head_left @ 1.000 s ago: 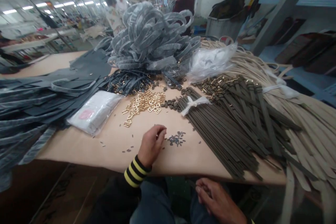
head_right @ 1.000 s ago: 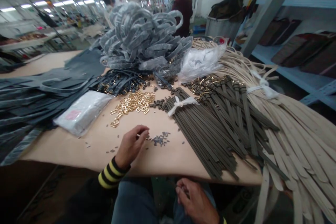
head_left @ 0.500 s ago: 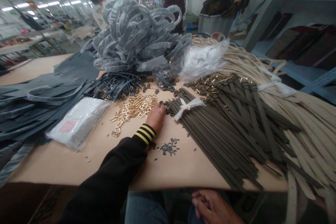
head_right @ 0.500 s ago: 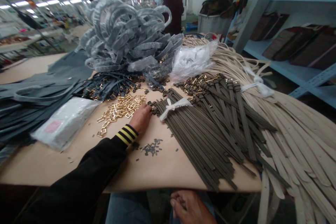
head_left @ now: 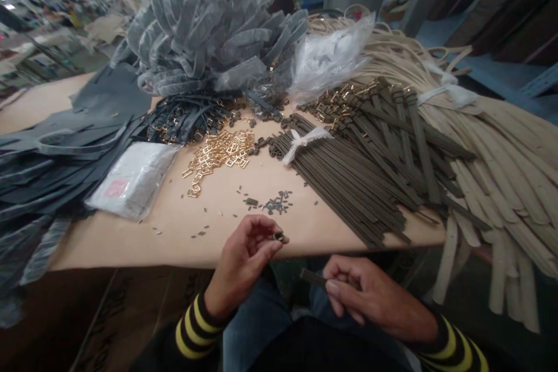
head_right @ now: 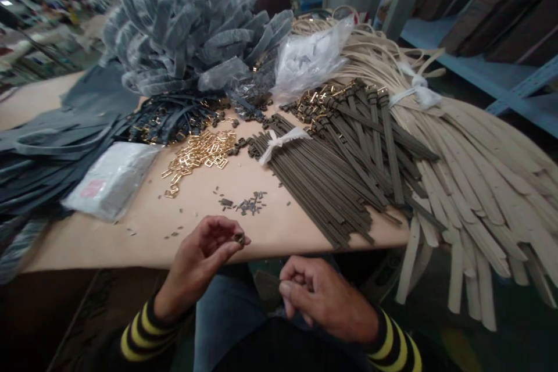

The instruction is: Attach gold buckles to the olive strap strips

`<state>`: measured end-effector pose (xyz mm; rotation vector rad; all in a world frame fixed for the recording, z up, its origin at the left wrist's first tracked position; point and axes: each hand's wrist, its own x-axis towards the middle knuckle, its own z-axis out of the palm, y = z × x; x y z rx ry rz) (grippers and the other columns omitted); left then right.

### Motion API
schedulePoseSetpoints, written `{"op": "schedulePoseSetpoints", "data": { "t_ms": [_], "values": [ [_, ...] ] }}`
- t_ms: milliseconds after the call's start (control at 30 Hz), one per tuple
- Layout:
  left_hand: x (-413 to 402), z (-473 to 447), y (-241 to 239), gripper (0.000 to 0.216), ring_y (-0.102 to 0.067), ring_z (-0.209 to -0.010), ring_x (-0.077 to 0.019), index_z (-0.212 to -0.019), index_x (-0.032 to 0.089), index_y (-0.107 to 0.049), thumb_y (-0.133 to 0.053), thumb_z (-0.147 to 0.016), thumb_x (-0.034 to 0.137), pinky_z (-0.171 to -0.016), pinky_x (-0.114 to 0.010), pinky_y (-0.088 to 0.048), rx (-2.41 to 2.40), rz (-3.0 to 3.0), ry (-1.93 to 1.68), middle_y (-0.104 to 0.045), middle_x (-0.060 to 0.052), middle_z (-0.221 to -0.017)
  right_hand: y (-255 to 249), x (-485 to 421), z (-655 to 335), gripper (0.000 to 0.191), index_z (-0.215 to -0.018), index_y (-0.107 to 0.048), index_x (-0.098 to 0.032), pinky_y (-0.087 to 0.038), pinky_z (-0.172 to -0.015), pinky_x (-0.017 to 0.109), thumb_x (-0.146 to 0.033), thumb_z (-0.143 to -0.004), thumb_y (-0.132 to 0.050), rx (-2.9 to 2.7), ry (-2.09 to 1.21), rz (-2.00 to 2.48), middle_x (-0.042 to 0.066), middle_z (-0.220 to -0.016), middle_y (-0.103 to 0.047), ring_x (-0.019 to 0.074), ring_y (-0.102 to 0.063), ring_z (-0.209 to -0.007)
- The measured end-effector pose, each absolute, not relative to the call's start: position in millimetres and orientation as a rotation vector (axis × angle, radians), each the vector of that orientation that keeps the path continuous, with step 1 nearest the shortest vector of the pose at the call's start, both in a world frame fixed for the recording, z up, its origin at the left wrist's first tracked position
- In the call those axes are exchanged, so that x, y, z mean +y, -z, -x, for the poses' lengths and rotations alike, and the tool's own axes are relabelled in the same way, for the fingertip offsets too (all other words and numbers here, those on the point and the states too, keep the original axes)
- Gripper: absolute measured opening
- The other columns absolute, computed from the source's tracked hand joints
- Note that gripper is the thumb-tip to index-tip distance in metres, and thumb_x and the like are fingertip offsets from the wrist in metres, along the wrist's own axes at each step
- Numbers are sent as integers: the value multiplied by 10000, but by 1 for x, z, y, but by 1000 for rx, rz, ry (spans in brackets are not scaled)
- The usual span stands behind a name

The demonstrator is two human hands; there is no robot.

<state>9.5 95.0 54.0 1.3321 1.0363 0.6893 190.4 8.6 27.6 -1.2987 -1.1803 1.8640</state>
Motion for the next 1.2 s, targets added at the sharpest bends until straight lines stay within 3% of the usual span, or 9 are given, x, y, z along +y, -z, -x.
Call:
{"op": "schedulePoseSetpoints", "data": {
  "t_ms": [300,900,1200],
  "values": [
    [50,-8,-34,213,-594,-758,-124,-839,180,-506,-618,-661,149,-676,-230,-498,993,-1325,-743,-624,-26,-834,-37,6,-178,205,-691,-451,-147,-240,-341,140,-342,-752,-469,-1159,-1739,1389,-29,-511,-519,27,-337,-350],
    [35,-4,-40,168,-605,-740,-153,-905,172,-567,-554,-738,174,-679,-255,-491,853,-2103,-571,-642,-62,-805,-51,-10,-197,133,-635,-489,-152,-320,-458,182,-210,-749,-453,-1595,-1551,1517,-25,-515,-520,79,-444,-468],
    [29,-8,-44,81,-601,-735,-163,-812,177,-598,-562,-739,180,-656,-267,-487,723,-1973,-590,-645,-64,-774,-43,-11,-199,140,-635,-484,-146,-324,-475,184,-220,-752,-455,-1574,-1630,1441,-28,-514,-495,73,-432,-471]
  ]
}}
